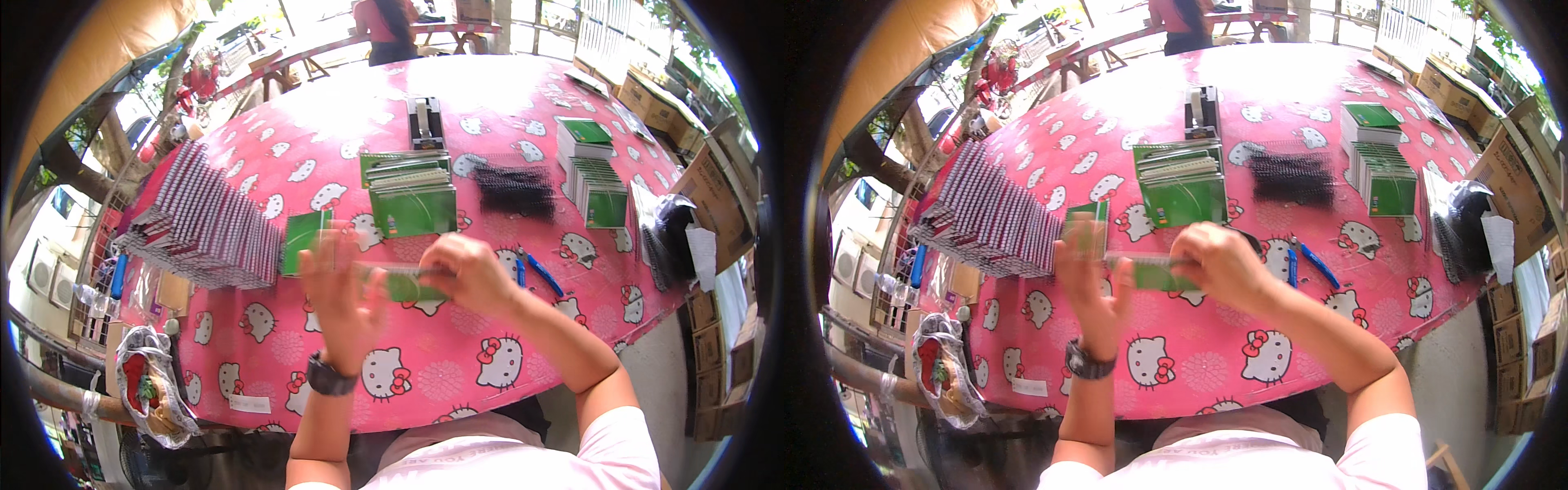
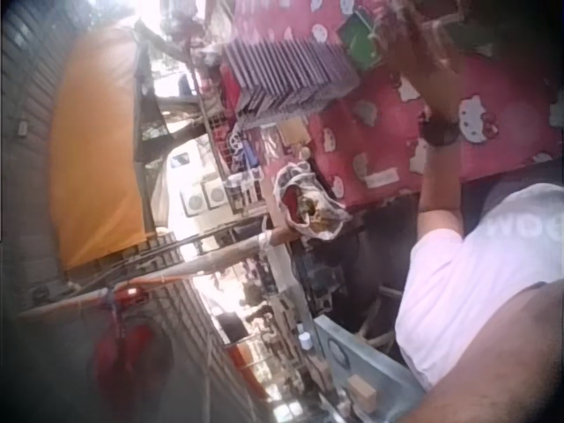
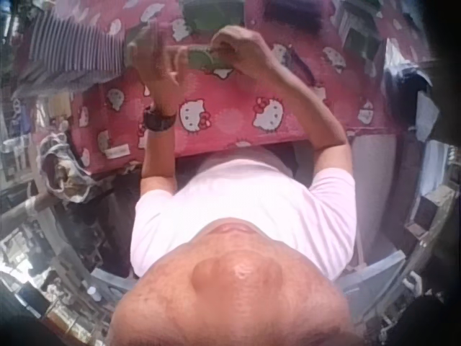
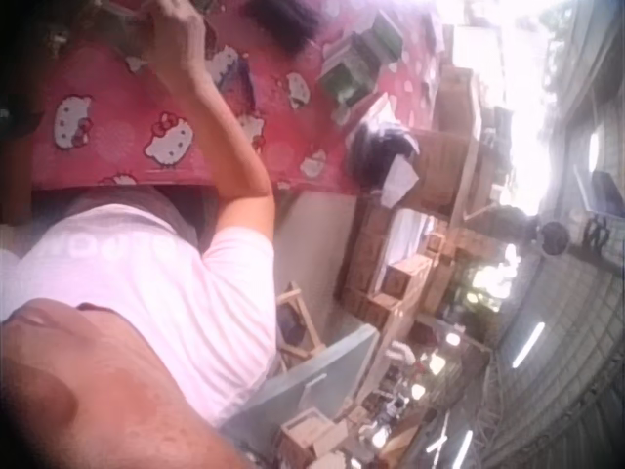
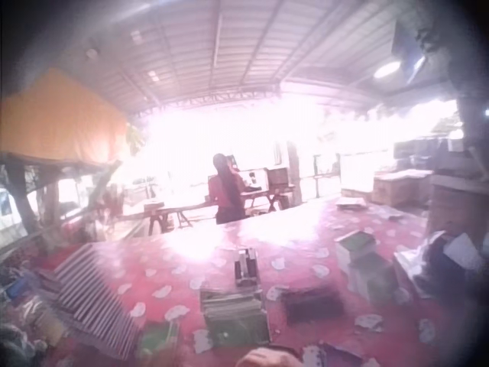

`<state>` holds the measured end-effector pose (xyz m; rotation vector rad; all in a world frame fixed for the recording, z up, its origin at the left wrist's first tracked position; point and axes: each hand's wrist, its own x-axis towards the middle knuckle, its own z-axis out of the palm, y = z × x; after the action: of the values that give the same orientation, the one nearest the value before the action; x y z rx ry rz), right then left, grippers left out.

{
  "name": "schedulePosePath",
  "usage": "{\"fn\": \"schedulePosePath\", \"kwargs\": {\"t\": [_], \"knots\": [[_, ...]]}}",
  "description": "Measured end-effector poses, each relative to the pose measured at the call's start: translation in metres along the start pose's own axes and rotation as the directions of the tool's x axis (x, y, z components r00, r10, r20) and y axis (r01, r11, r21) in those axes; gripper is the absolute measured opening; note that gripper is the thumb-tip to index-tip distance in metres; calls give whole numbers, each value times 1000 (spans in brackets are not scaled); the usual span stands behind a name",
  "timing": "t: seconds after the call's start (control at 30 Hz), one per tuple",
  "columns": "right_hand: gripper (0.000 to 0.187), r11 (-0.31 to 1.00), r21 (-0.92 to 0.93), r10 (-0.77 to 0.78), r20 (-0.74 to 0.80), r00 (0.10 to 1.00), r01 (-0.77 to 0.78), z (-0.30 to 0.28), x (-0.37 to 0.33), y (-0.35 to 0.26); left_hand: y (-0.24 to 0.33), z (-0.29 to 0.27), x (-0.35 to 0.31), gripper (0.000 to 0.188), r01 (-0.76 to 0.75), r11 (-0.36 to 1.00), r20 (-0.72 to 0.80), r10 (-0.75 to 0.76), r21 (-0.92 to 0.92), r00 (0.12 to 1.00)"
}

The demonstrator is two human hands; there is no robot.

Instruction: The person repeatedly picks up a green notebook and a black spiral binding, inserts the spiral into the notebook, and places the assembled notebook on a growing stack. The process is repeated continuously throughout the clip.

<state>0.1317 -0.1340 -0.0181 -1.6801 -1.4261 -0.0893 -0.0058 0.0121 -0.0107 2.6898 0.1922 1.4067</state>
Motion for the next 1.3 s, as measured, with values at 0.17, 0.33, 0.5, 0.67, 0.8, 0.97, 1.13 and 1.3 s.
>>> {"fn": "schedulePosePath", "kwargs": {"t": [0.17,0.33,0.5,0.67,0.8,0.97,1.13,1.3], "knots": [[25,1000,-28,13,27,1000,-12,10,-51,2,22,20,-36,36,-13,951,435,153,-308,887],[27,982,112,100,371,923,-152,-21,-43,17,27,27,-39,35,-32,916,358,189,-401,914],[15,935,-307,151,-106,983,-177,-83,-14,122,21,32,-38,36,-59,954,272,143,-295,952],[21,695,-682,188,-133,973,-228,-63,-32,168,18,37,-44,40,-80,970,249,137,-228,959],[15,780,-572,111,-272,956,-253,-70,-31,168,22,37,-40,39,-56,970,211,108,-237,972],[21,895,-396,57,-349,935,-203,-89,-27,119,25,41,-41,32,-40,964,214,99,-263,972],[25,969,99,230,-16,973,-228,-69,-38,37,24,46,-45,27,-19,966,178,67,-258,982],[14,969,-18,248,66,966,-248,-49,-66,28,31,50,-39,20,9,959,173,42,-284,984]]}}
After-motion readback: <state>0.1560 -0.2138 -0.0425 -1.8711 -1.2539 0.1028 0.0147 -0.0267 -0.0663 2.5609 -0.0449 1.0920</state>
